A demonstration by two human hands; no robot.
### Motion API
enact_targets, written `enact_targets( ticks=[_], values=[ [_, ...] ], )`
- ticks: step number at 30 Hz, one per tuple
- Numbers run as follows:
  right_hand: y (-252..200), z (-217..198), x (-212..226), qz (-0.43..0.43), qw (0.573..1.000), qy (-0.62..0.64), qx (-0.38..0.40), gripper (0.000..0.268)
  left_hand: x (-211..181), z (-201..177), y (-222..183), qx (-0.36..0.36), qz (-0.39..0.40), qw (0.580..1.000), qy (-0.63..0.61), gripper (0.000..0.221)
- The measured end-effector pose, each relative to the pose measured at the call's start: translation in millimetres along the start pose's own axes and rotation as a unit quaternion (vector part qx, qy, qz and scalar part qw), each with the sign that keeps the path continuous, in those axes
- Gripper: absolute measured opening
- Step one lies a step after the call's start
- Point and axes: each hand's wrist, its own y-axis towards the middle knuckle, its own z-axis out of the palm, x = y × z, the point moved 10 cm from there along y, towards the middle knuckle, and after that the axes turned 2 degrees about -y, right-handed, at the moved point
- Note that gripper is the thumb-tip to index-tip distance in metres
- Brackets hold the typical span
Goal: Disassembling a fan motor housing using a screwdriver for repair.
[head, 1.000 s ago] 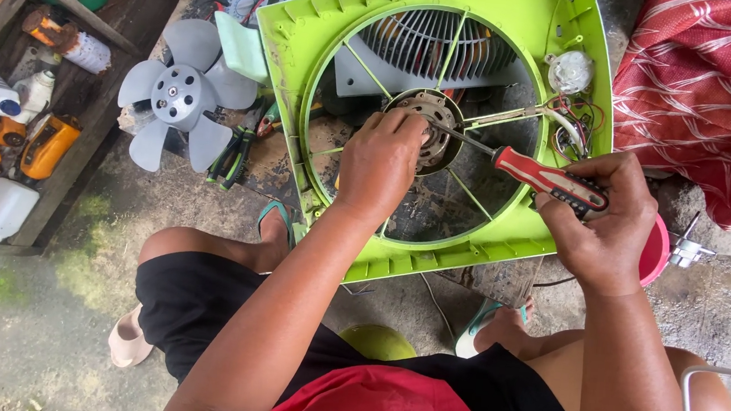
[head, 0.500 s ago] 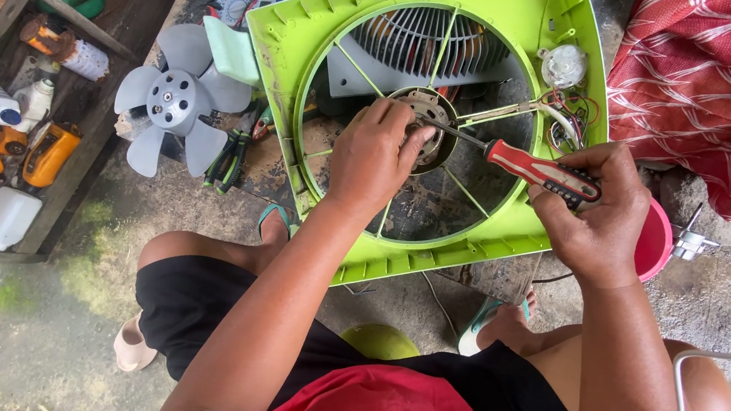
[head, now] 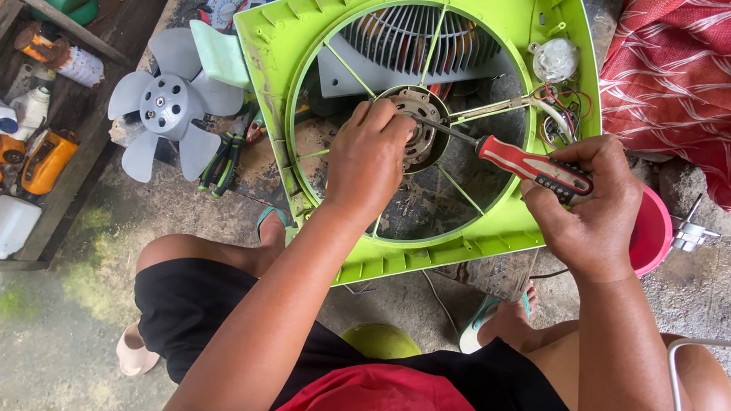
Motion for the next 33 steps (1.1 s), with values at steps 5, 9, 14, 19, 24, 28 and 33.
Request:
enact_targets(
  ticks=[5, 9, 14, 19, 24, 28, 33],
  values=[
    [-0.2, 2.4, 0.1, 0.001, 1.000, 0.008, 0.003, 0.024, 12.5, 6.8, -0.2, 0.004, -0.025, 1.000, -0.003, 0.026],
    [-0.1, 2.6, -2.1, 0.008, 1.000, 0.016, 0.004, 0.025, 5.7, 4.0, 0.6, -0.015, -0.006, 0.999, -0.041, 0.014],
    [-0.4, 1.9, -0.5, 0.005, 1.000, 0.006, 0.005, 0.026, 16.6, 15.4, -5.2, 0.002, -0.030, 0.999, -0.032, 0.015],
    [0.6, 2.6, 0.2, 0.003, 1.000, 0.009, 0.001, 0.025, 21.7, 13.5, -1.4, 0.012, -0.041, 0.999, -0.026, 0.025],
    [0.7, 3.3, -0.5, 0.006, 1.000, 0.012, 0.003, 0.025, 9.7, 3.0, 7.9, 0.032, -0.026, 0.999, 0.001, 0.023],
    [1.1, 2.7, 2.3, 0.007, 1.000, 0.005, 0.005, 0.024, 9.1, 9.6, 10.4, 0.026, -0.025, 0.999, 0.021, 0.017],
    [0.9, 2.8, 4.6, 0.001, 1.000, 0.008, 0.005, 0.024, 14.6, 10.4, 12.0, 0.037, -0.050, 0.998, 0.011, 0.024]
  ],
)
